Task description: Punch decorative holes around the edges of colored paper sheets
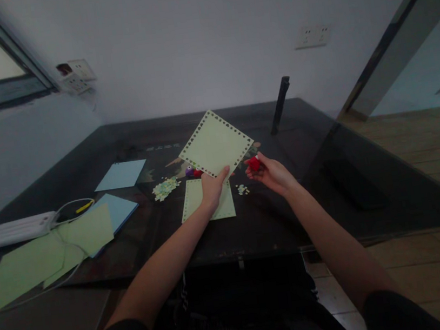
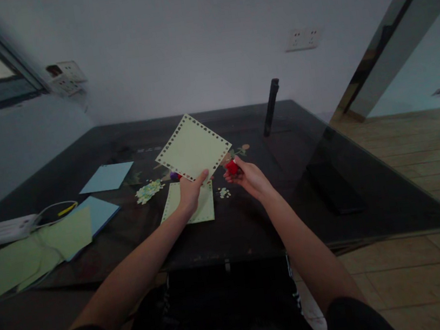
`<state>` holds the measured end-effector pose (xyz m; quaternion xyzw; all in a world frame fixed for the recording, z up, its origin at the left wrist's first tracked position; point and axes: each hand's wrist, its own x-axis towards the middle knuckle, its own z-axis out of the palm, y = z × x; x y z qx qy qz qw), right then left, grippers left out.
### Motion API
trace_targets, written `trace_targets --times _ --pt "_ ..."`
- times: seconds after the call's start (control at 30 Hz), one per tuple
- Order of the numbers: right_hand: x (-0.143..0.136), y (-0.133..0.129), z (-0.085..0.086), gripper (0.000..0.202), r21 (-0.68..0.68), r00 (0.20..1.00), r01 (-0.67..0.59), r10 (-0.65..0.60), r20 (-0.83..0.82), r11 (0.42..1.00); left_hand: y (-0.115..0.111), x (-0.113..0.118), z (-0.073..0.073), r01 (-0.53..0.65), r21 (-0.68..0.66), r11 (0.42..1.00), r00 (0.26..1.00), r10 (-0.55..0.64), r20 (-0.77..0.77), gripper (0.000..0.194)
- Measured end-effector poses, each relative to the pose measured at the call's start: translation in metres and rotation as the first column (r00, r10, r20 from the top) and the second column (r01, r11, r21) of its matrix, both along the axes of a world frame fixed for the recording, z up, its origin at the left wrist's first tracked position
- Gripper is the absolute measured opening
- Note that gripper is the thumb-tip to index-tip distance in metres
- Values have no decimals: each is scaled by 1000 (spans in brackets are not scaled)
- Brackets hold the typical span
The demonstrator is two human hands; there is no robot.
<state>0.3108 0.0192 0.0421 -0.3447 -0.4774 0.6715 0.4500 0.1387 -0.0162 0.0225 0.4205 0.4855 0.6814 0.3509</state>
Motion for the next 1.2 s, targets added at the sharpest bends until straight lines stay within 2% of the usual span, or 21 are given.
trace_targets --times 0.17,0.47,0.67,0.8,0.87,0.9,1.0,1.07,1.13,1.2 --pt "-1 -2 1 51 -14 1000 -23 24 18 1000 -3 2 2 17 -30 999 1000 -16 21 33" --pt "-2 -4 4 58 -30 998 13 -11 58 999 -2 3 -1 77 -62 995 996 -74 49 35" --pt "7 4 0 50 208 967 111 -154 203 972 -1 2 -1 101 -89 991 993 -94 74 36" --pt "24 29 0 44 319 915 188 -284 286 929 1 0 -3 144 -74 987 986 -137 91 36" --pt "34 46 1 40 414 839 194 -369 399 889 2 -1 -3 166 -66 984 983 -159 95 37" --pt "38 55 1 38 465 768 177 -417 487 868 2 -1 -4 172 -65 983 981 -165 97 38" --pt "47 77 -7 35 568 459 90 -540 705 818 1 0 -5 182 -76 980 980 -174 98 41" --pt "49 85 -17 34 577 316 45 -560 766 815 0 1 -5 189 -83 978 979 -182 90 42" --pt "51 89 -27 32 568 237 35 -559 794 822 -2 2 -5 201 -86 976 978 -195 77 42" --pt "52 89 -32 31 557 207 38 -552 808 829 -2 2 -4 209 -90 974 977 -204 59 41"
